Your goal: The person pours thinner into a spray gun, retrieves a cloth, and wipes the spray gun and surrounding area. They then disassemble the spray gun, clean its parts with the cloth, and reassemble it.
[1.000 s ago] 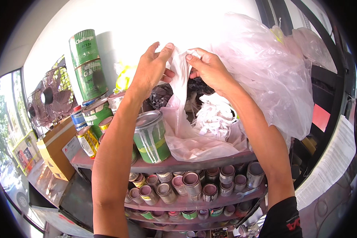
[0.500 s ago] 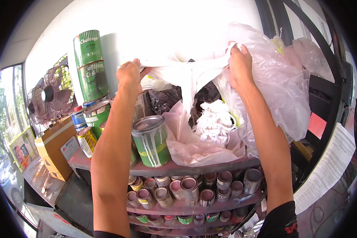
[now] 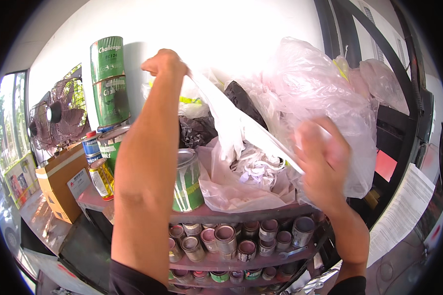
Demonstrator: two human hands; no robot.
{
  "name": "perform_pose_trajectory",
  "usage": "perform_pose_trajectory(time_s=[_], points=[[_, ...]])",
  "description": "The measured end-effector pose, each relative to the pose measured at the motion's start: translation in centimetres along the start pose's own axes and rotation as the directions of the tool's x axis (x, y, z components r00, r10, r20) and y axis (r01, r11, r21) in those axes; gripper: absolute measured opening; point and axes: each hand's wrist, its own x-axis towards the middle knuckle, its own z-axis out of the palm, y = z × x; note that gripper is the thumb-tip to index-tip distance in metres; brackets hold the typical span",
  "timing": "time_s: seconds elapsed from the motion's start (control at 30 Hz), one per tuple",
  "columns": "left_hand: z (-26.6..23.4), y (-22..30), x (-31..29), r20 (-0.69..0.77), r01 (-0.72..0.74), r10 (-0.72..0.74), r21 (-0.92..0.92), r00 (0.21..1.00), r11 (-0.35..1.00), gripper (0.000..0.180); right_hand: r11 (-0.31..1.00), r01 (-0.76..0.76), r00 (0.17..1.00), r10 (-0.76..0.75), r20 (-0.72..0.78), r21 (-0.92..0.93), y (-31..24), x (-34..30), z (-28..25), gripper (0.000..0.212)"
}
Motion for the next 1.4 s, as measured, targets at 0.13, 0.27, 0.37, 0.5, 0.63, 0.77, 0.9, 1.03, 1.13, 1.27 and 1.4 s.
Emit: perform_pose_trajectory(time_s=[0.13,0.27,0.37,0.5,0.63,0.77,0.9,1.03,1.13,1.27,1.4], points=[[0.0,-2.6,-0.3,-0.367,-0.282,-0.320,-0.917,0.874,0.282,0.043,0.887,0.271,0.961,-0.270,0.056,-0.374,-2.7,-3.9,-6.0,0.025],[1.8,-1.7,-1.0,-0.523,-0.396,-0.124,-0.761,0.843,0.513,0.038,0.586,0.474,0.879,-0.266,0.396,-0.658,-5.9,-9.6,-9.8,0.032],[2.4,-2.2,-0.4,-0.606,-0.448,-0.039,-0.628,0.794,0.636,0.038,0.491,0.240,0.969,-0.074,0.234,-0.837,-9.6,-14.9,-12.3,0.045],[3.1,-6.8,0.2,-0.617,-0.434,0.032,-0.514,0.786,0.740,0.038,0.180,0.123,0.992,-0.045,0.117,-0.976,-13.9,-19.8,-13.7,0.072],[5.9,-6.4,-3.1,-0.402,-0.589,0.456,-0.321,0.794,0.741,0.049,-0.281,0.121,0.957,0.287,0.036,-0.952,-14.5,-20.7,-12.2,0.070],[5.6,-4.7,-11.6,0.106,-0.846,0.853,-0.114,0.510,0.520,0.096,0.204,-0.456,0.826,0.459,-0.327,-0.866,-13.7,-15.3,-11.3,0.013],[2.6,-4.8,-20.8,0.111,-0.965,0.988,-0.227,0.110,0.133,0.099,0.773,-0.579,0.771,0.414,-0.485,-0.260,-13.7,-6.1,-10.4,0.038],[2.9,-7.1,-29.2,0.129,-0.963,0.977,-0.233,-0.171,-0.137,0.095,0.987,-0.163,0.943,0.158,-0.293,0.009,-12.6,3.3,-9.8,0.045],[3.8,-8.4,-35.1,-0.011,-0.950,0.998,-0.308,-0.057,-0.058,0.064,0.986,-0.047,0.910,0.107,-0.401,0.157,-12.9,8.5,-9.5,0.045],[2.9,-9.6,-40.4,0.056,-0.712,0.937,-0.635,0.344,0.299,0.061,0.987,0.139,0.600,-0.021,-0.799,0.079,-16.4,12.0,-6.3,0.034],[0.7,-6.2,-42.8,0.004,-0.623,0.881,-0.706,0.473,0.337,0.067,0.968,0.248,0.620,-0.134,-0.773,0.031,-17.4,11.3,-2.0,0.026]])
